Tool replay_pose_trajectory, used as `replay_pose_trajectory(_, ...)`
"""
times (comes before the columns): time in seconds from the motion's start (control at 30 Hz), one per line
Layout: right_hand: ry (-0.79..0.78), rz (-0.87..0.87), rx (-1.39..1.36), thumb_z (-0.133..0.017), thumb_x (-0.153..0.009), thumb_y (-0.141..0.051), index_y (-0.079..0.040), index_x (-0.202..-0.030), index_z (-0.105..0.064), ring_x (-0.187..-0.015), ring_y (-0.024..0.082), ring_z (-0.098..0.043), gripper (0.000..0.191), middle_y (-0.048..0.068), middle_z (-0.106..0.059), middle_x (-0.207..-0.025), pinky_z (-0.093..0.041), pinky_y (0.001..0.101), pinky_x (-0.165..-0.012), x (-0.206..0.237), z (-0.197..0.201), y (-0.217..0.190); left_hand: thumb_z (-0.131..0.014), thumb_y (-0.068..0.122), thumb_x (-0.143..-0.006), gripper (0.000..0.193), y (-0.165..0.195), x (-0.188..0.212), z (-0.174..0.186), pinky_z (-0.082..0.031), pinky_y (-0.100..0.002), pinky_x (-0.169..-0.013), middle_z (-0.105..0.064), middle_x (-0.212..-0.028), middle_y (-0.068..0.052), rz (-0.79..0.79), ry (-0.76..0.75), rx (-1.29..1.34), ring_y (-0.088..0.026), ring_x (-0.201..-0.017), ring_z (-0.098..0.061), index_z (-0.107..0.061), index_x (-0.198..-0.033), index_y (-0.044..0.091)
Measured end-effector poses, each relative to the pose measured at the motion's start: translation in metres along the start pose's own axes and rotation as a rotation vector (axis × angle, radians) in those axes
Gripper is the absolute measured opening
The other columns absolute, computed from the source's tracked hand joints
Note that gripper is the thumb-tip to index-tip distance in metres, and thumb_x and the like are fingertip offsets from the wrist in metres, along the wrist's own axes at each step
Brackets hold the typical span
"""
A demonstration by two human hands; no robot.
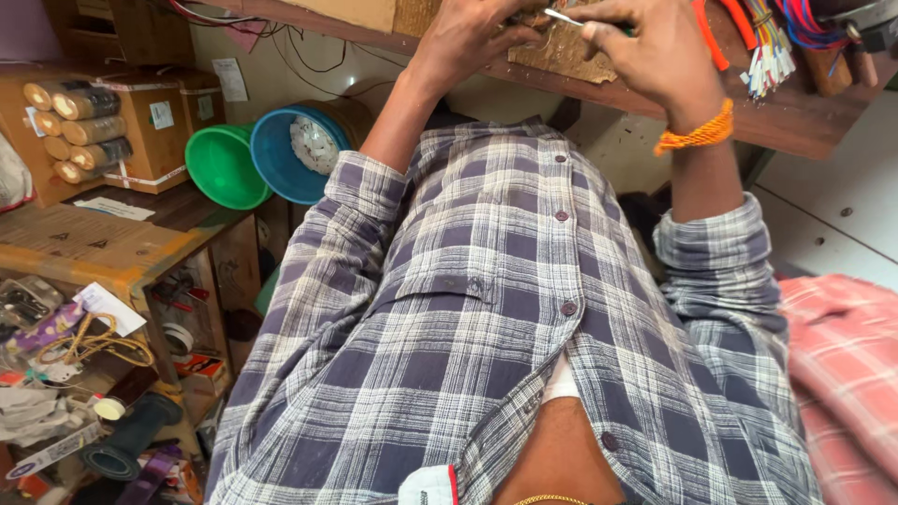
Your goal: The person works on a small electrical motor stator at a cluttered workbench, using a screwdriver and pliers to adjust and secure internal components. The person repeatedly manipulates the stator, occasionally setting it down and picking it up again while handling tools.
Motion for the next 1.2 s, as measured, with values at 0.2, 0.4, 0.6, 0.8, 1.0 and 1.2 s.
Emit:
replay_pose_trajectory(0.2,0.133,-0.001,-0.076,-0.072,-0.104,-0.016,-0.007,-0.131,-0.076,-0.086,0.016,-0.070,0.029,0.012,-0.077,-0.105,-0.053,0.0315,-0.080,0.025,-0.019,0.014,-0.091,0.026,-0.092,0.041,0.014,-0.013,0.009,-0.052,-0.045,-0.094,-0.067,-0.116,-0.007,0.063,0.022,0.046,-0.031,-0.109,-0.062,-0.073,-0.127,0.014)
replay_pose_trajectory(0.4,0.323,-0.082,-0.522,-0.064,-0.113,-0.027,0.003,-0.123,-0.068,-0.086,0.013,-0.063,0.031,0.010,-0.074,-0.103,-0.050,0.0282,-0.079,0.064,-0.044,0.042,-0.089,0.030,-0.080,0.036,0.051,-0.026,0.008,-0.044,-0.051,-0.094,-0.062,-0.116,-0.011,0.126,0.151,-0.226,-0.036,-0.110,-0.054,-0.072,-0.107,0.013)
replay_pose_trajectory(0.6,0.462,-0.208,-0.566,-0.066,-0.109,-0.037,0.001,-0.102,-0.050,-0.066,0.010,-0.055,0.042,0.007,-0.064,-0.086,-0.045,0.0267,-0.057,0.045,-0.073,0.067,-0.087,0.026,-0.098,0.024,0.034,-0.026,0.007,-0.048,-0.046,-0.104,-0.062,-0.123,-0.004,0.202,0.060,0.000,-0.029,-0.121,-0.055,-0.075,-0.117,0.017)
replay_pose_trajectory(0.8,0.435,-0.019,-0.308,-0.081,-0.105,-0.034,0.001,-0.100,-0.067,-0.077,0.015,-0.070,0.038,0.009,-0.071,-0.088,-0.055,0.0299,-0.068,0.015,-0.084,0.046,-0.088,0.019,-0.093,0.036,0.018,-0.013,0.020,-0.046,-0.048,-0.110,-0.055,-0.142,-0.012,0.050,-0.106,0.030,-0.037,-0.134,-0.046,-0.072,-0.125,0.013)
replay_pose_trajectory(1.0,0.544,0.090,0.003,-0.079,-0.104,-0.022,0.001,-0.103,-0.070,-0.076,0.020,-0.067,0.024,0.011,-0.071,-0.087,-0.051,0.0331,-0.069,0.017,-0.084,0.024,-0.088,0.012,-0.090,0.042,0.016,-0.006,0.014,-0.045,-0.047,-0.114,-0.053,-0.147,-0.012,0.016,-0.114,-0.053,-0.037,-0.139,-0.045,-0.071,-0.129,0.015)
replay_pose_trajectory(1.2,0.418,-0.097,-0.793,-0.065,-0.114,-0.016,-0.004,-0.103,-0.063,-0.073,0.010,-0.058,0.016,0.003,-0.066,-0.087,-0.047,0.0283,-0.066,0.015,-0.099,0.046,-0.087,0.011,-0.093,0.032,0.011,0.004,0.007,-0.049,-0.045,-0.105,-0.061,-0.129,-0.007,0.015,-0.073,0.011,-0.033,-0.126,-0.055,-0.070,-0.120,0.014)
Point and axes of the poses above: each hand's wrist, its own x-axis away from the middle knuckle, its own z-axis out of the back of the hand, y = z × x, the point moved 1 cm from there along -x, towards the middle knuckle
